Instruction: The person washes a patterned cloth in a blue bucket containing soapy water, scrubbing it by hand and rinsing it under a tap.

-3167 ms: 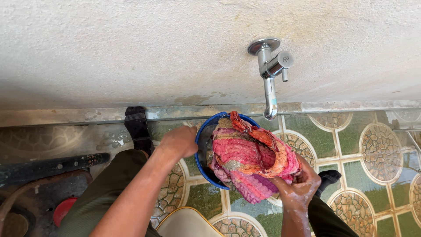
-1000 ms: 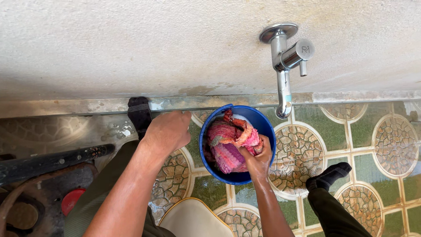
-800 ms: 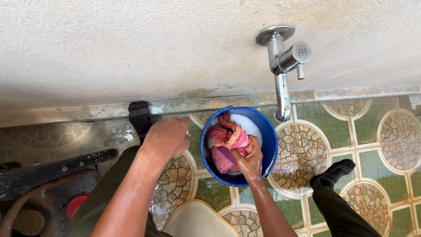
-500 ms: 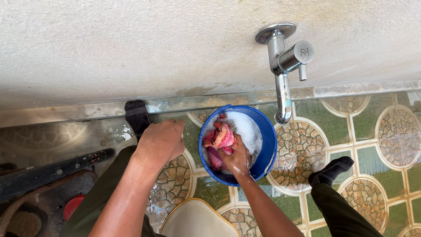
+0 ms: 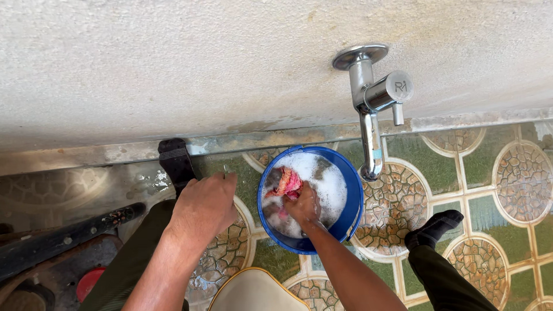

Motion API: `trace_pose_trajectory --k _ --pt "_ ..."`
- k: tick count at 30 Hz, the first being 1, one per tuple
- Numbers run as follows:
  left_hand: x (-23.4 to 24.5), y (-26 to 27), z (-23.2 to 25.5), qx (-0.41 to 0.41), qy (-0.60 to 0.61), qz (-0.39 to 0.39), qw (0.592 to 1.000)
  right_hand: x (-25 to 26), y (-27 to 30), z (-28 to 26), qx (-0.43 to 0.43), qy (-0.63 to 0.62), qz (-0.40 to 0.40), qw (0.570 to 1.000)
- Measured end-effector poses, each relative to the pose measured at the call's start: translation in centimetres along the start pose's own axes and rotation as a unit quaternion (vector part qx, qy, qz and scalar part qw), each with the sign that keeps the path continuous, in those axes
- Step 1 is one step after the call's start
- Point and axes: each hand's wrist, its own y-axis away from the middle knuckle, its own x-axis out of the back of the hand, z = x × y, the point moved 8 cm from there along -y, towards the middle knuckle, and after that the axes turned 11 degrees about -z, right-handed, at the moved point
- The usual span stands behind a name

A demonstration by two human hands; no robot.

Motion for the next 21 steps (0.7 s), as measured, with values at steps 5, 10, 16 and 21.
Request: trace_pose_trajectory --k 5,10,16,21 --pt "0.5 0.4 -0.3 0.002 0.019 -0.001 1.000 -4.0 -4.2 3.6 0.028 -0.023 -0.014 0.999" --pt "0.9 1.2 -0.9 0.019 0.020 -0.015 1.000 -7.0 -7.1 6.6 0.045 0.005 -0.023 0.999" --pt "0.7 1.5 -0.7 0.035 0.015 -0.047 0.998 -9.1 -9.3 7.3 0.060 0.025 -0.065 0.996" --pt "0.8 1.5 0.5 0.035 0.009 -0.057 0.998 -10.6 -10.4 7.6 0.067 0.039 -0.090 0.993"
